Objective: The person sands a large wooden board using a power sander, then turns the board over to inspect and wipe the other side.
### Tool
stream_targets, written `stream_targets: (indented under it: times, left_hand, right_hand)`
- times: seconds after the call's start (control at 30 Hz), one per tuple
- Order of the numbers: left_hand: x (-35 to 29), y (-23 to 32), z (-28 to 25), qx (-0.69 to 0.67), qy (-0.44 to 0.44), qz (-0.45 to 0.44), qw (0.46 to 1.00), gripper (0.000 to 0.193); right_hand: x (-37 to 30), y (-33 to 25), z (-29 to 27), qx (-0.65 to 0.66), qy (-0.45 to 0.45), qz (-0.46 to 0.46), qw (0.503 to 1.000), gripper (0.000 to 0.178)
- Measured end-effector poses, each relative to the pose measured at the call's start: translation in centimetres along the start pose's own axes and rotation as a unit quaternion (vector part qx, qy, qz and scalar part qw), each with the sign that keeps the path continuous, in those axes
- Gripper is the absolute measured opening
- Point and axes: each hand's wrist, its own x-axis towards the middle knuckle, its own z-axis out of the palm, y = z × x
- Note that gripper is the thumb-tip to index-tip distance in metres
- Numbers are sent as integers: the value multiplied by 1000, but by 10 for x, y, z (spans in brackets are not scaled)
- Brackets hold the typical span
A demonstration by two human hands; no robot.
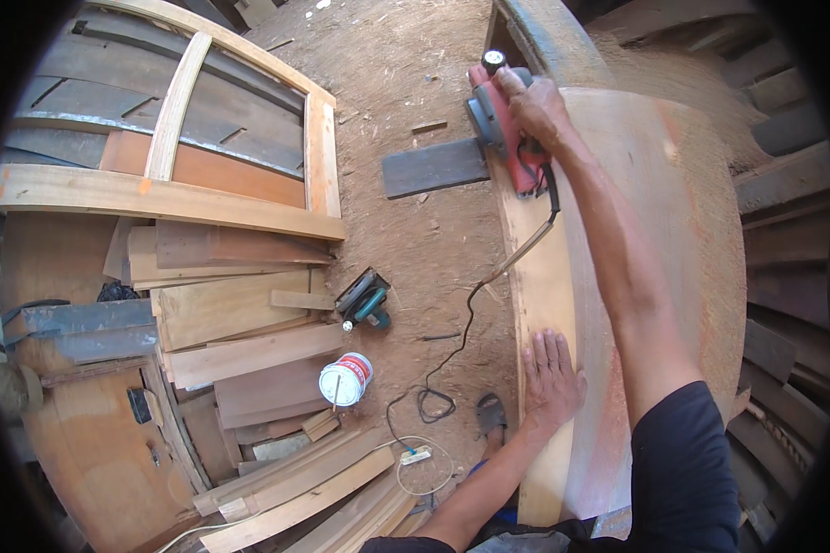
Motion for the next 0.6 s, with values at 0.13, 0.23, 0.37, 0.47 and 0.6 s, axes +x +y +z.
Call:
stream_targets:
  times: [0.13,0.23,0.37,0.47,0.6]
  left_hand:
    - [-1,-1,5,-7,-10,6,1000,91]
    - [-1,-2,4,15,-14,11,1000,91]
    - [0,1,2,15,-5,14,1000,90]
    - [1,-3,0,19,-5,9,1000,91]
    - [2,1,-3,17,8,4,1000,91]
  right_hand:
    - [40,-3,5,11,18,-68,997,67]
    - [40,-5,-3,-3,-12,-106,994,71]
    - [4,-1,-22,109,-30,-23,993,64]
    - [-70,5,-44,238,-42,41,969,53]
    - [-181,38,-91,322,-66,81,941,43]
